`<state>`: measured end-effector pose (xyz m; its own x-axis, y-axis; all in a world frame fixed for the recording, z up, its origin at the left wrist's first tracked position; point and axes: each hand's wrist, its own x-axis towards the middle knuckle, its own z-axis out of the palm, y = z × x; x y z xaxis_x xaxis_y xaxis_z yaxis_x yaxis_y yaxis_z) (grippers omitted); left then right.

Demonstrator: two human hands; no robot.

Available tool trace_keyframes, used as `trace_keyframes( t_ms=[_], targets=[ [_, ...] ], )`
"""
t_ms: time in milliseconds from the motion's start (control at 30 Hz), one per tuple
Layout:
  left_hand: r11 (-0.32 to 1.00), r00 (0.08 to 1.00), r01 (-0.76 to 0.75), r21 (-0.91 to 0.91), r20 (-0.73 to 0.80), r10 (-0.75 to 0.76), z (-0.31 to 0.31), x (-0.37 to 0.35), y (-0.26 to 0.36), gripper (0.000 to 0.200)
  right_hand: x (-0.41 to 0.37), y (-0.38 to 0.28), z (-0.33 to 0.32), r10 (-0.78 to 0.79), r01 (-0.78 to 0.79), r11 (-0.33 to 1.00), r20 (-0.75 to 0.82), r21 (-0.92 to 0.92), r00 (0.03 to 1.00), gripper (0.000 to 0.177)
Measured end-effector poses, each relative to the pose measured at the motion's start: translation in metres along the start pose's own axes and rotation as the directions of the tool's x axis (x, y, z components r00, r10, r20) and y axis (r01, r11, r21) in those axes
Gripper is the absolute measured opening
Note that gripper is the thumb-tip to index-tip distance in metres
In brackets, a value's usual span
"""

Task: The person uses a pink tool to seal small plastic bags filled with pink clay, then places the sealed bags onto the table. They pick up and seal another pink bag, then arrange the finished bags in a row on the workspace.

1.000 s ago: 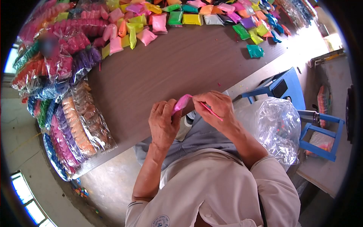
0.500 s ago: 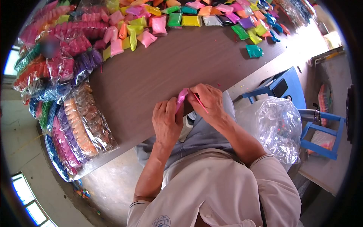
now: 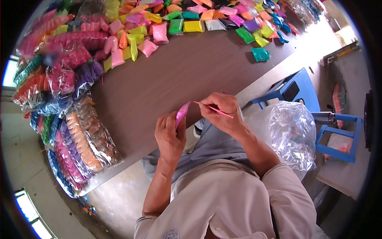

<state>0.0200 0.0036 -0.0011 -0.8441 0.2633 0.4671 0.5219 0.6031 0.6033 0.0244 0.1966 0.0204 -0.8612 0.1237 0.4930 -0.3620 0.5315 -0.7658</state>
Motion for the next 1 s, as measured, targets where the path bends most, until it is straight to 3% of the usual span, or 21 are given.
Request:
trace_keyframes(
  t_ms=[533, 733, 1000],
  targets=[
    [0.999, 0.998, -0.004, 0.043, 0.061, 0.002, -0.002, 0.003, 0.004, 0.023, 0.008, 0.009, -0.002, -0.051, 0.074, 0.992, 0.212, -0.103, 0.976, 0.014],
    [0.995, 0.991, -0.036, 0.094, 0.132, 0.024, -0.003, 0.005, 0.006, 0.027, 0.001, 0.009, -0.003, 0.008, 0.049, 0.972, 0.239, -0.231, 0.971, 0.014],
    [0.994, 0.984, -0.032, 0.104, 0.176, 0.013, -0.001, 0.008, 0.009, 0.025, -0.009, 0.015, 0.009, -0.027, 0.079, 0.969, 0.217, -0.233, 0.976, 0.023]
  ],
)
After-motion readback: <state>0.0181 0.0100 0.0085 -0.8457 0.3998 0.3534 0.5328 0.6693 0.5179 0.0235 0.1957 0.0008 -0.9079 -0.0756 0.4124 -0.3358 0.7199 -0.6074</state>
